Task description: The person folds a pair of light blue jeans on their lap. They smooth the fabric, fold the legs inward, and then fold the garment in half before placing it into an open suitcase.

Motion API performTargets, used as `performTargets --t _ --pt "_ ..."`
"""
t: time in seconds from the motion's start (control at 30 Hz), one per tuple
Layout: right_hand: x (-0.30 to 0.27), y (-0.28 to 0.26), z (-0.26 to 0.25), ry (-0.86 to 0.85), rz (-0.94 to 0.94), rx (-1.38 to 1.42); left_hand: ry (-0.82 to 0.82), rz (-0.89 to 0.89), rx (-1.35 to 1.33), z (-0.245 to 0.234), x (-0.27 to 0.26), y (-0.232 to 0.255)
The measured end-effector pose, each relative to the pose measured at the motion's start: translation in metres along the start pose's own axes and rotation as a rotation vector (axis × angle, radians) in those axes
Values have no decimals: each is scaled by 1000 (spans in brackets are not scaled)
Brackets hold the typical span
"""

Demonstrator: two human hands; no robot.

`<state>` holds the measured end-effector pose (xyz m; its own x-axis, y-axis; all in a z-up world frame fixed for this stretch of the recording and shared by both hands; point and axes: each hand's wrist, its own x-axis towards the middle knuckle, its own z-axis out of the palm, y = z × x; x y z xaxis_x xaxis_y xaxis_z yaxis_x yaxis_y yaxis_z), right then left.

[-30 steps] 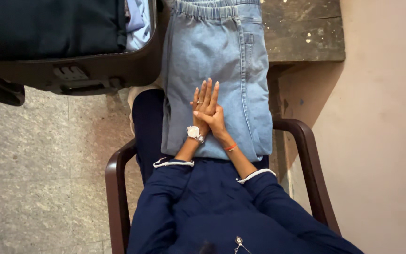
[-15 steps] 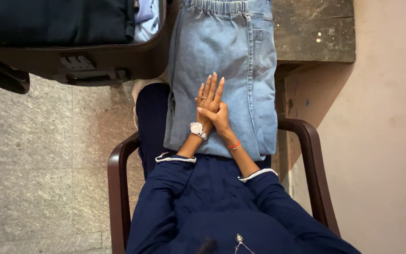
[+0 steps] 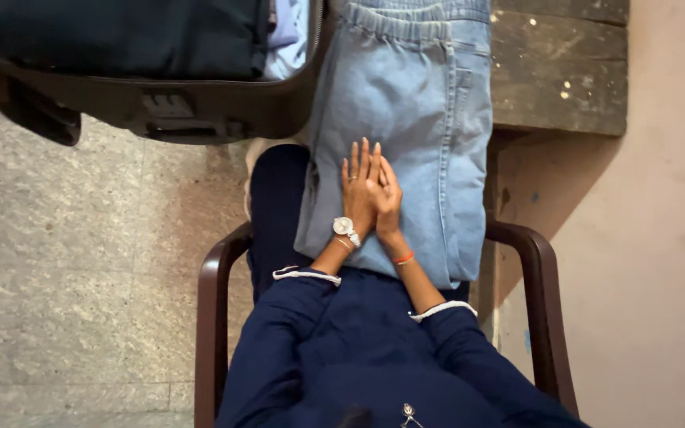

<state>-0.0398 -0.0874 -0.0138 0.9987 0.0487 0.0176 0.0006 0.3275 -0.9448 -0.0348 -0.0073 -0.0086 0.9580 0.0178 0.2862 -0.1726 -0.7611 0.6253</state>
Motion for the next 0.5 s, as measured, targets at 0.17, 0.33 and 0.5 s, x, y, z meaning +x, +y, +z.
performTargets --t 0.17,0.33,0.5 --pt "-1 -9 14 88 -171 -823 32 6 212 14 0 -8" --pt "-2 -8 14 16 -367 -1173 47 -22 459 10 4 -18" --pt "5 -44 -4 164 -215 -1567 71 -140 245 -25 20 -13"
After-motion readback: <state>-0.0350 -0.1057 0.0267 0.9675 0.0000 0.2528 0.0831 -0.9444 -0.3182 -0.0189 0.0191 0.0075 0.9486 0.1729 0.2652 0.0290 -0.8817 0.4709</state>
